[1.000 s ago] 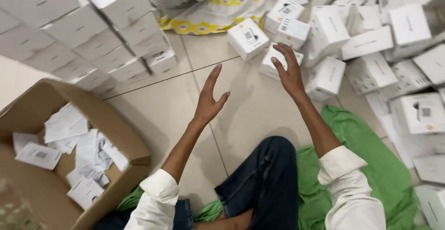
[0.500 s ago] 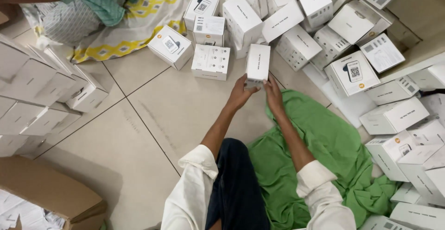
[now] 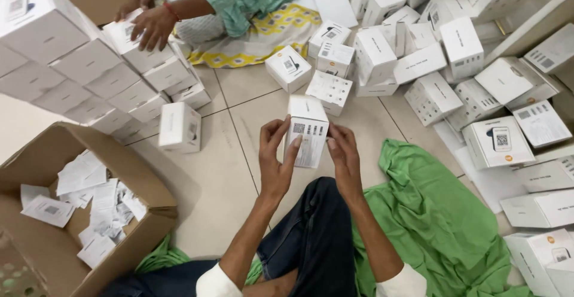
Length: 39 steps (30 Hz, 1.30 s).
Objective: The person sits on the floor and packs white retail product boxes: they open a box, fold and insert a paper insert, close the lid, and place the finished box onto a stack. They repeatedly take empty boxes and paper inserts from a cardboard box and laundry basket beside them.
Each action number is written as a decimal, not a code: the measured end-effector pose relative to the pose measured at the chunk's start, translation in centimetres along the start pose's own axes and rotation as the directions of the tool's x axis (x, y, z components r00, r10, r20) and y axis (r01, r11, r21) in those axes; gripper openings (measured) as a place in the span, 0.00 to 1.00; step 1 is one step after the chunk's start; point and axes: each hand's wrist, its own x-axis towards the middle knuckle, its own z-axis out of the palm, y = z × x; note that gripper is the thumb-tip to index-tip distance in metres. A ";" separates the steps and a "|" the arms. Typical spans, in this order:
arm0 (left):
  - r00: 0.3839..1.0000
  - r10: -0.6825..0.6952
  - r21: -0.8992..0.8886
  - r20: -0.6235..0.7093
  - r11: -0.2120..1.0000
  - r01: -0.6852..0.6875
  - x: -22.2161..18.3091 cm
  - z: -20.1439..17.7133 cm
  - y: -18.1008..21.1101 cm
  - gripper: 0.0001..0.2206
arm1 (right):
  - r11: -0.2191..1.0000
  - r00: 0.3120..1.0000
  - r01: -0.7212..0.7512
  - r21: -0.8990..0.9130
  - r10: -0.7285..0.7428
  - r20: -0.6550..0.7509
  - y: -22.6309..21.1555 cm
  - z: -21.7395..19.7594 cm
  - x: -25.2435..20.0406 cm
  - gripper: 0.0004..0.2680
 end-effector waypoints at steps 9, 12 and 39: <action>0.970 0.190 -0.240 -0.150 0.945 -0.223 -6.6 -9.6 6.1 0.37 | 0.945 0.942 0.318 -0.081 -0.324 -0.083 2.0 3.1 -4.9 0.24; 0.987 0.152 -0.236 -0.060 0.958 -0.162 -6.4 -11.7 7.4 0.40 | 0.959 0.997 0.007 0.282 0.013 -0.071 4.3 3.6 -5.5 0.33; 0.995 0.090 -0.140 0.034 0.987 -0.084 -16.6 -15.7 8.8 0.45 | 0.757 0.964 -0.218 0.616 0.070 0.255 14.1 1.5 -17.5 0.32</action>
